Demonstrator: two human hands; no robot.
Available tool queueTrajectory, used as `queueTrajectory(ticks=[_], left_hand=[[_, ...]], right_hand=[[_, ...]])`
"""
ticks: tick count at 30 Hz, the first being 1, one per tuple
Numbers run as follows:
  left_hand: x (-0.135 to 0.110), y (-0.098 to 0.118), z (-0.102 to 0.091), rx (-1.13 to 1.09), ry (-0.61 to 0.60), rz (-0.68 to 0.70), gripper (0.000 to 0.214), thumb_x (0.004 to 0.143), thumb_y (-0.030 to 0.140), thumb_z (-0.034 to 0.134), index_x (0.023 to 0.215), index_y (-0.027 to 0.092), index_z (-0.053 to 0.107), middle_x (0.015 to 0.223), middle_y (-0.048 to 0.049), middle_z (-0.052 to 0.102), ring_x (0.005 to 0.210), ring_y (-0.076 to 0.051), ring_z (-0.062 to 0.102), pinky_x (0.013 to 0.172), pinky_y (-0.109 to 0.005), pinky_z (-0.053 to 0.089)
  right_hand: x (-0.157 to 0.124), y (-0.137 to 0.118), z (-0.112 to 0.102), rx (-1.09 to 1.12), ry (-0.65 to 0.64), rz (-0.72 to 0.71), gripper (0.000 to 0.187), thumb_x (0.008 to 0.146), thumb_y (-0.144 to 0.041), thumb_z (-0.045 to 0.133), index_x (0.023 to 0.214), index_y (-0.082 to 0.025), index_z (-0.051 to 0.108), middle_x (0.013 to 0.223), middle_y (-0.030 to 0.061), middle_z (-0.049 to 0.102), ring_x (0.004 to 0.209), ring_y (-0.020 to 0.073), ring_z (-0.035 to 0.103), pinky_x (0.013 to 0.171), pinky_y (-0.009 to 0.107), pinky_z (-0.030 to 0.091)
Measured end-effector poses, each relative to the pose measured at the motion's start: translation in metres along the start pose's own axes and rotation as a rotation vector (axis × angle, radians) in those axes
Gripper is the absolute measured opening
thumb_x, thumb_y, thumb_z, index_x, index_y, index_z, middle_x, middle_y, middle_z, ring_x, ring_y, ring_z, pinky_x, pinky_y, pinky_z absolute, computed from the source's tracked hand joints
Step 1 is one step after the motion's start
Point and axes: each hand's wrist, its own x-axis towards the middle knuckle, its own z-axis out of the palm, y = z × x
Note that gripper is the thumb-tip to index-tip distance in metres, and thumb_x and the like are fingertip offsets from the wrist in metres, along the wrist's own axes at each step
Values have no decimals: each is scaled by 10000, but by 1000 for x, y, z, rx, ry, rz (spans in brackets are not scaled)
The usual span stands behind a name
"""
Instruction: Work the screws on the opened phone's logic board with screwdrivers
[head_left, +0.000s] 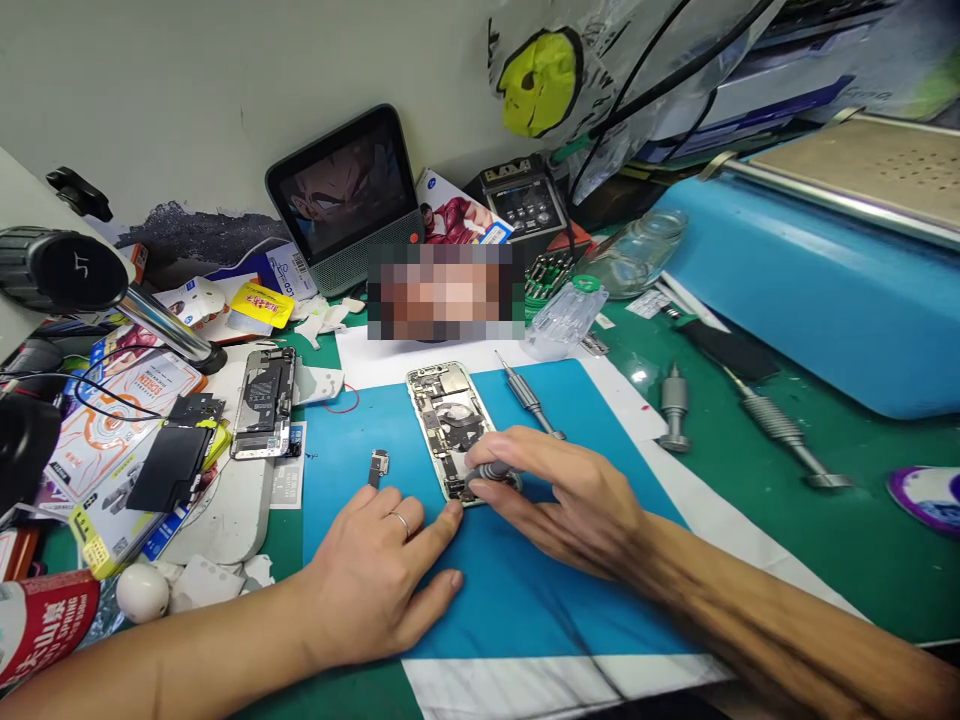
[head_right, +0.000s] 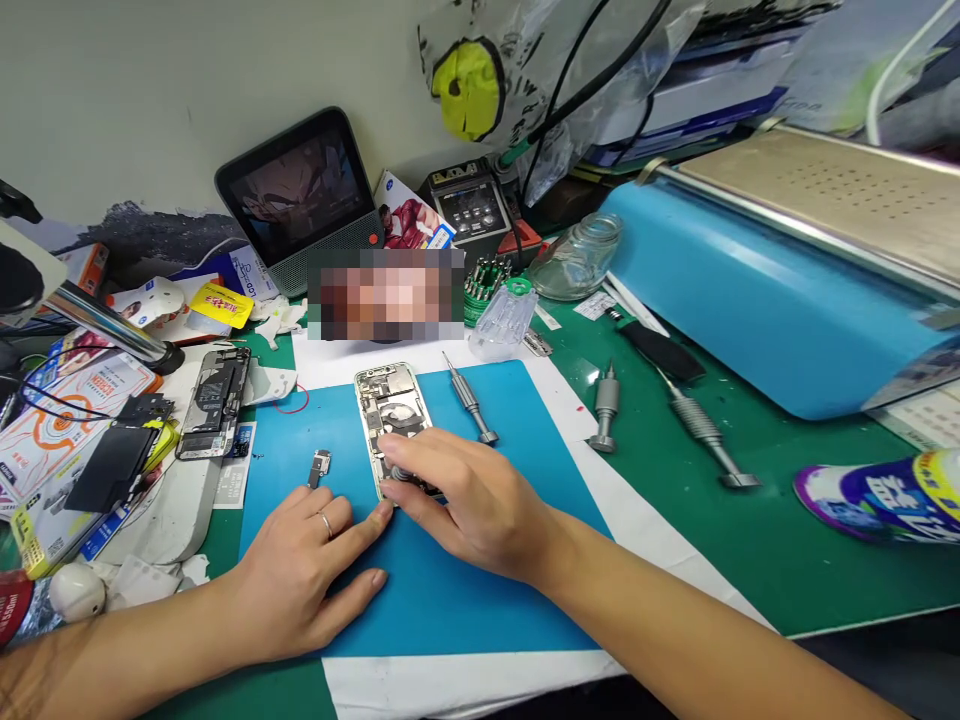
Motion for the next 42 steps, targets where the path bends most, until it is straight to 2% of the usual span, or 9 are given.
queueTrajectory(ticks=[9,19,25,33,39,42], left_hand=[[1,1,0,-2,18,-4,384,998,373,475,1260,119,595,830,-59,582,706,-221,509,608,-376,372],[2,1,-1,3,28,-3,379,1002,372,465,1251,124,605,826,-62,591,715,-218,521,622,-375,392],[2,0,0,-8,17,-10,404,997,379,487,1302,130,579,834,-57,584,717,-219,516,618,-375,372],[1,1,0,-8,18,-10,364,992,362,494,1250,129,603,831,-55,581,715,-218,503,620,-373,346],[3,1,-1,-6,26,-9,365,999,365,480,1255,133,594,831,-56,587,717,-215,512,627,-376,373],[3,1,-1,1,20,-13,355,992,366,484,1233,137,608,822,-56,587,712,-216,513,612,-374,375]], right_hand=[[4,-5,-2,-66,21,-123,319,913,-100,655,1195,-141,511,877,57,731,791,142,704,657,270,629],[7,-7,-4,-74,-18,-89,371,888,-55,626,1232,-157,532,979,88,725,871,172,711,707,281,626],[9,-7,-3,-62,28,-117,425,875,-29,576,1281,-124,495,989,110,709,880,185,690,690,301,623],[7,-7,-6,-102,-25,-114,325,882,-76,657,1173,-157,537,973,86,710,883,166,706,730,279,622],[8,-7,-6,-111,-9,-137,274,925,-80,542,1190,-150,535,977,88,710,881,164,704,692,279,619],[5,-6,-6,-116,-20,-152,288,904,-97,598,1179,-158,540,990,92,707,889,178,706,682,294,615]])
